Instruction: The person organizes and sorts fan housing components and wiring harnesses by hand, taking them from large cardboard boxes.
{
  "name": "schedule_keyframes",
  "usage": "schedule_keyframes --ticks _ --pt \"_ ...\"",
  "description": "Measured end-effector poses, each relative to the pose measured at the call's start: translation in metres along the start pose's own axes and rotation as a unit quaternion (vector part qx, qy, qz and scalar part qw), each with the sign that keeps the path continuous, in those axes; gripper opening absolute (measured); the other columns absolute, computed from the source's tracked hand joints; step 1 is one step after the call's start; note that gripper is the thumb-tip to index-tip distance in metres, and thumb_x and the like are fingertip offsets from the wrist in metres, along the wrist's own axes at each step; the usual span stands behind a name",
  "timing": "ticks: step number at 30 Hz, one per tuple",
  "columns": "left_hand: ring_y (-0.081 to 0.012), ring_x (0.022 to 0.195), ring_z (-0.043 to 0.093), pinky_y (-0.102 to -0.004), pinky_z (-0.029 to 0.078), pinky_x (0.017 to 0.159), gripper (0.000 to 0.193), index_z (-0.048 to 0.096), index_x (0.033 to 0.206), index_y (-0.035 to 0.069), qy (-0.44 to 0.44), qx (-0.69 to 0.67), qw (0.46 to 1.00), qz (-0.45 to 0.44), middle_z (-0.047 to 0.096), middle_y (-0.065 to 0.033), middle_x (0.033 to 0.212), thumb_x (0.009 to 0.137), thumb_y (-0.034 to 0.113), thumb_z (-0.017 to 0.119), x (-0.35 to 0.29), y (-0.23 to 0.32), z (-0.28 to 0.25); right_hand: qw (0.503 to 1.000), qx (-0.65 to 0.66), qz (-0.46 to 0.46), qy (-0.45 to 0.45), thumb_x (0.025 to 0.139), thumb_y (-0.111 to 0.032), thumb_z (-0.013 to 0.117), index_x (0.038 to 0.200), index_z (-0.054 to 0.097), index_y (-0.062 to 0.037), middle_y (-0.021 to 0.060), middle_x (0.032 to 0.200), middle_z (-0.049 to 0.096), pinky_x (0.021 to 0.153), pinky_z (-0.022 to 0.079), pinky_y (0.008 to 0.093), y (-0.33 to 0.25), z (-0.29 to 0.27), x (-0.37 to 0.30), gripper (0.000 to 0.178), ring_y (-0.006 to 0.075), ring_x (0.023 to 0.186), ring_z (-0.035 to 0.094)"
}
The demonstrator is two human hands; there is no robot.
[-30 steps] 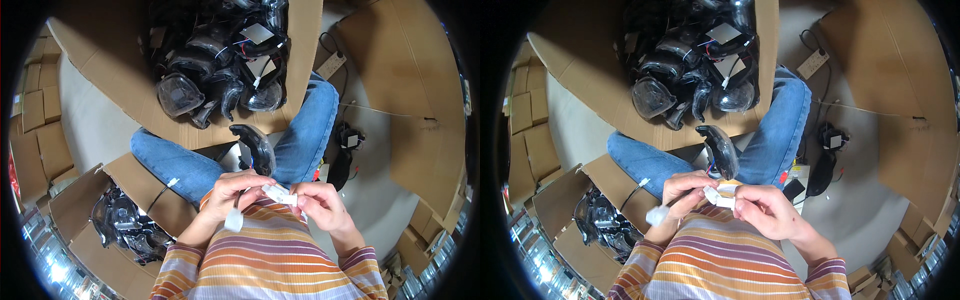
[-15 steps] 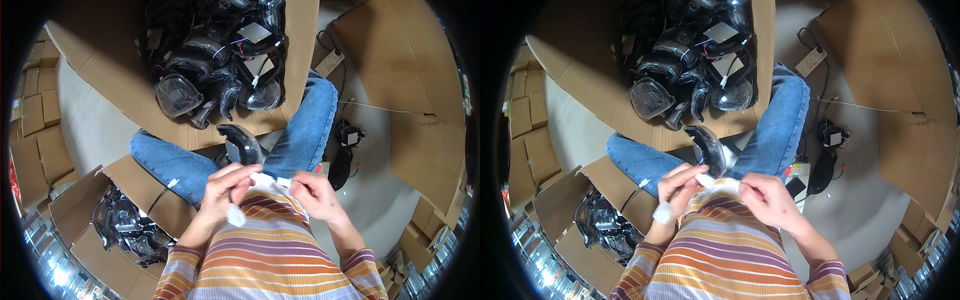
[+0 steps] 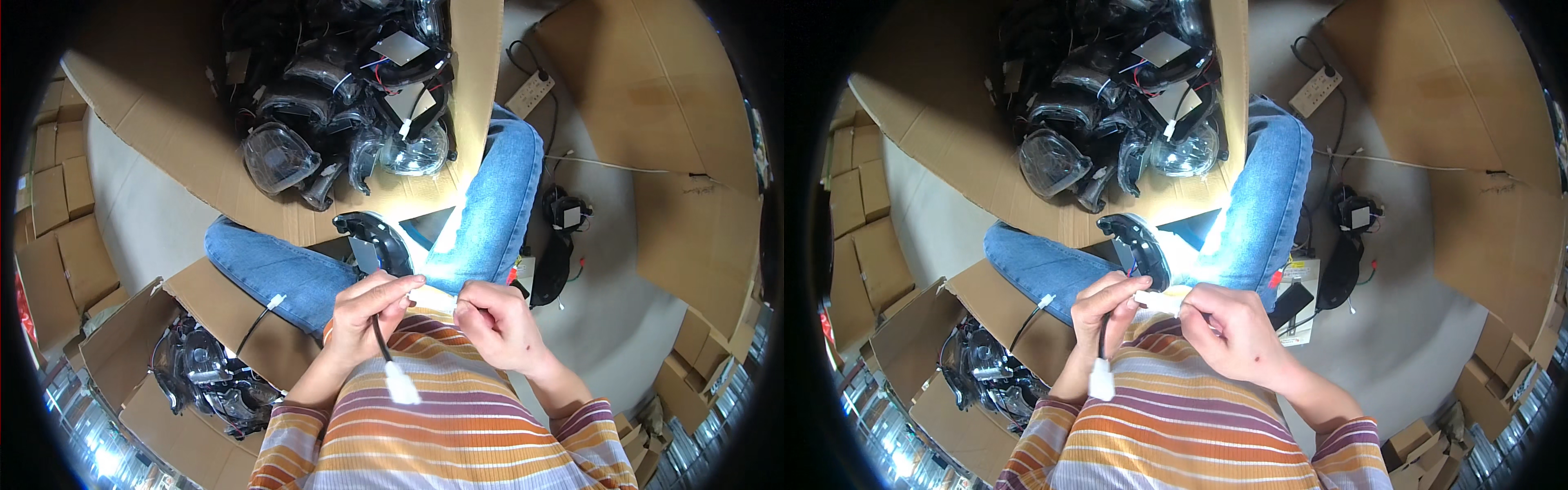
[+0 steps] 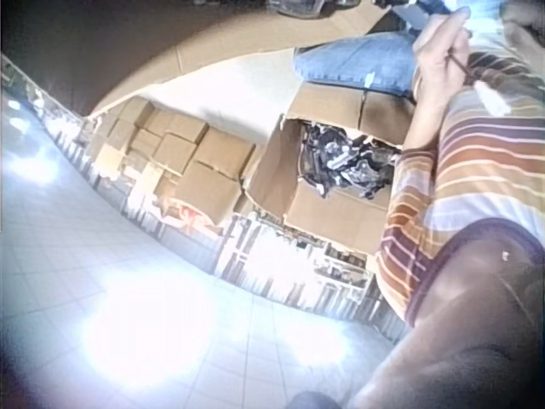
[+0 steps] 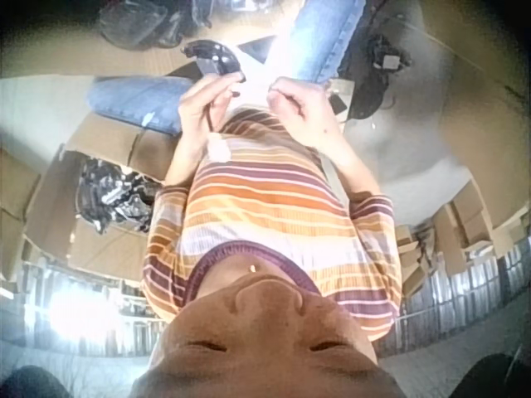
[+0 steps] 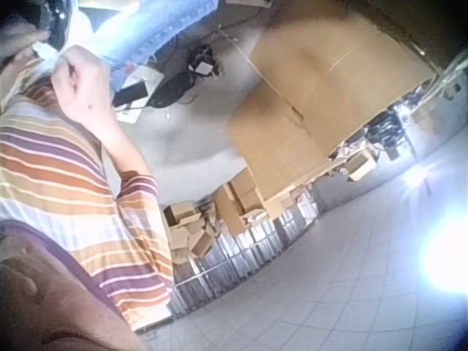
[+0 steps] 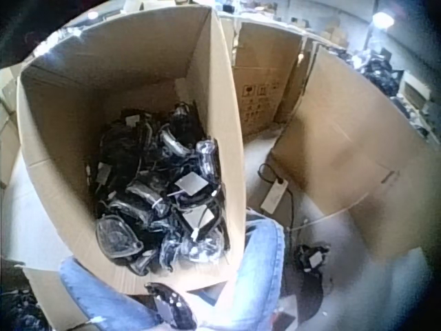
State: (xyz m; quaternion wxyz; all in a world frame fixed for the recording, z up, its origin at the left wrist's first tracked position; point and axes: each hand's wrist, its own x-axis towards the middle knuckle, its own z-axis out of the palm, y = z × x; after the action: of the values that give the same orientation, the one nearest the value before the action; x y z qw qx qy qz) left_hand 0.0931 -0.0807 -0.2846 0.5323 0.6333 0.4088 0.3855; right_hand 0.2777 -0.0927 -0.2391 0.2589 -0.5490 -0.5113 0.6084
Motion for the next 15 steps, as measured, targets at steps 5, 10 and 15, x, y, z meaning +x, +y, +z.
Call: schedule_keyframes --ticks 5,10,15 --pt "-0.0169 0.069 0.05 -0.0247 0.041 0.06 0.034 0.053 0.11 -0.001 -0.049 0.009 0.997 -0.065 0.053 -0.0098 0.084 0.076 0.003 0.056 0.001 0.007 -0.005 0.995 -0.032 -0.077 0.046 0.076 -0.004 0.049 0.067 0.051 0.0012 0.0066 0.055 0.045 0.043 0.031 0.0258 0.011 -0.004 0.002 0.01 0.0141 0.045 0.041" --pt "-0.0203 0.078 0.047 -0.0285 0.039 0.068 0.042 0.044 0.118 0.0 -0.06 -0.112 0.988 -0.087 0.048 -0.0124 0.097 0.082 0.021 0.046 -0.003 -0.002 -0.014 0.999 0.004 -0.043 0.012 0.074 -0.003 0.05 0.066 0.05 0.0005 0.0056 0.054 0.043 0.043 0.031 0.0262 0.01 -0.032 -0.009 0.009 0.0143 0.044 0.039" --pt "-0.0135 0.061 0.049 -0.022 0.038 0.054 0.018 0.058 0.095 -0.002 -0.1 -0.076 0.99 -0.068 0.055 -0.0075 0.075 0.079 -0.002 0.05 0.004 0.005 -0.016 0.993 -0.009 -0.102 -0.062 0.073 -0.004 0.05 0.064 0.05 -0.0003 0.0062 0.056 0.046 0.043 0.033 0.0268 -0.009 -0.041 -0.011 0.01 0.0166 0.047 0.044"
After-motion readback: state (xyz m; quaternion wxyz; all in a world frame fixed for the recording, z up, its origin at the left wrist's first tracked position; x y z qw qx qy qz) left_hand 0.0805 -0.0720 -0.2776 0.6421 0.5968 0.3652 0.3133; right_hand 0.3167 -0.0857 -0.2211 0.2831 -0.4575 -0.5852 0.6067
